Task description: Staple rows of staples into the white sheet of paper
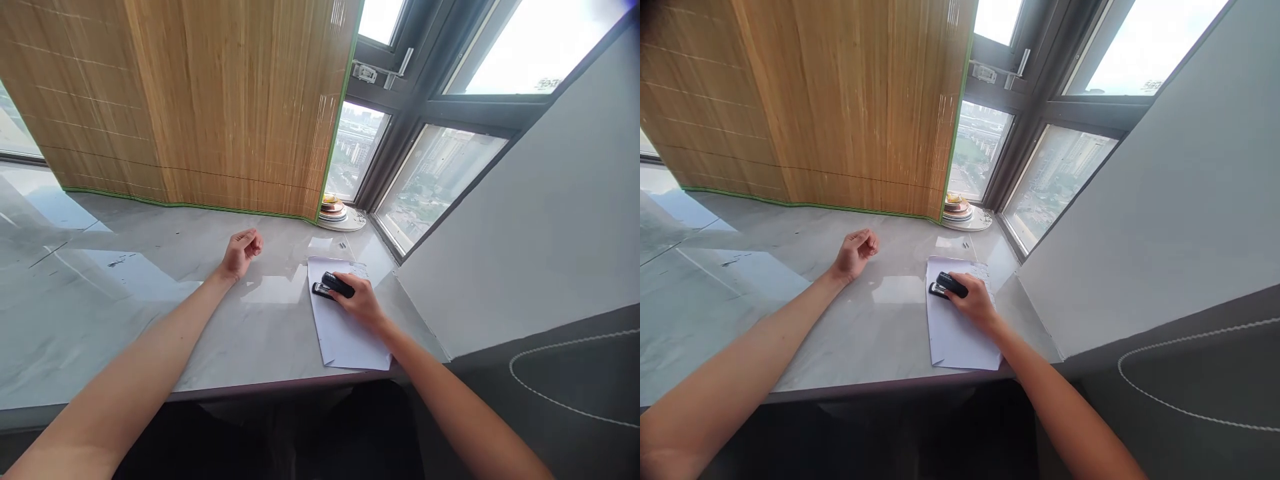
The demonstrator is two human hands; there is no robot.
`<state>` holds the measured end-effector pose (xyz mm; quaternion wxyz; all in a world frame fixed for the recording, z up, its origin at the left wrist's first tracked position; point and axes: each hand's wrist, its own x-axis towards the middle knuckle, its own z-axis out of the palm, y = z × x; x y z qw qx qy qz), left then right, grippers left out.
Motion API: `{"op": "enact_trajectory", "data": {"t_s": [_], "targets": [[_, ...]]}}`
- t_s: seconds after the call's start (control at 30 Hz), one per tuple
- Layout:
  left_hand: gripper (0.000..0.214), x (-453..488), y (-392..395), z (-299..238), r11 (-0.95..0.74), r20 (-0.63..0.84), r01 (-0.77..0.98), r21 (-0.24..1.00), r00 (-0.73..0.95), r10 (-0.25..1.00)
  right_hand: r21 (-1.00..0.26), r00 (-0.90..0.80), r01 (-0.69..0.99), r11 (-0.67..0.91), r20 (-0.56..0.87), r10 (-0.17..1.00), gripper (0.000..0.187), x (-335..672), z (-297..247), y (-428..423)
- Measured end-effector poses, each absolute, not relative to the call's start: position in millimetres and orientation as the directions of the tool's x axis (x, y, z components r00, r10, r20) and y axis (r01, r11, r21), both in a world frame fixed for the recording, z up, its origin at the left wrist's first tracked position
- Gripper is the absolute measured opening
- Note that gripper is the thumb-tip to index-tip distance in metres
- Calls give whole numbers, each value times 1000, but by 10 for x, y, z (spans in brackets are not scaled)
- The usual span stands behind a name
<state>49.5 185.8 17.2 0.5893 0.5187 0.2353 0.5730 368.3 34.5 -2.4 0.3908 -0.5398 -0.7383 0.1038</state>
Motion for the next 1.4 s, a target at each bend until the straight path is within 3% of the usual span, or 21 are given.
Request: {"op": "enact_trajectory", "data": {"t_s": [0.3, 0.4, 0.53, 0.6, 0.67, 0.83, 1.0, 1.2, 1.4], "targets": [[53, 463, 1848, 206, -121, 258, -452, 884, 256, 931, -608, -135, 697, 381, 411, 902, 43, 4103, 224, 582], [59, 434, 1851, 219, -78, 239, -495, 865, 271, 932, -486, -90, 815, 317, 435, 896, 54, 4279, 309, 926], [60, 399, 1849, 245, -50, 222, -573, 818, 235, 946, -221, -189, 950, 220, 151, 970, 80, 4291, 118, 1392], [59, 382, 1854, 253, -38, 209, -602, 797, 216, 954, -177, -174, 969, 172, 6, 985, 89, 4212, -14, 1530], [58, 358, 1869, 255, -25, 195, -624, 781, 205, 959, -163, -161, 975, 151, -52, 986, 91, 4111, -94, 1603], [62, 230, 1925, 288, -23, 191, -696, 718, 165, 968, -174, -152, 975, 138, -66, 986, 95, 3675, -86, 1736], [65, 84, 1896, 370, -82, 266, -772, 630, 115, 957, -274, -213, 938, 213, 28, 977, 99, 2702, -84, 1947], [64, 20, 1860, 377, -53, 257, -747, 662, 160, 953, -340, -346, 873, 350, 74, 935, 97, 1620, -92, 2082], [63, -38, 1900, 374, -63, 239, -747, 661, 131, 962, -395, -367, 828, 397, 154, 918, 93, 1453, -43, 2107]]}}
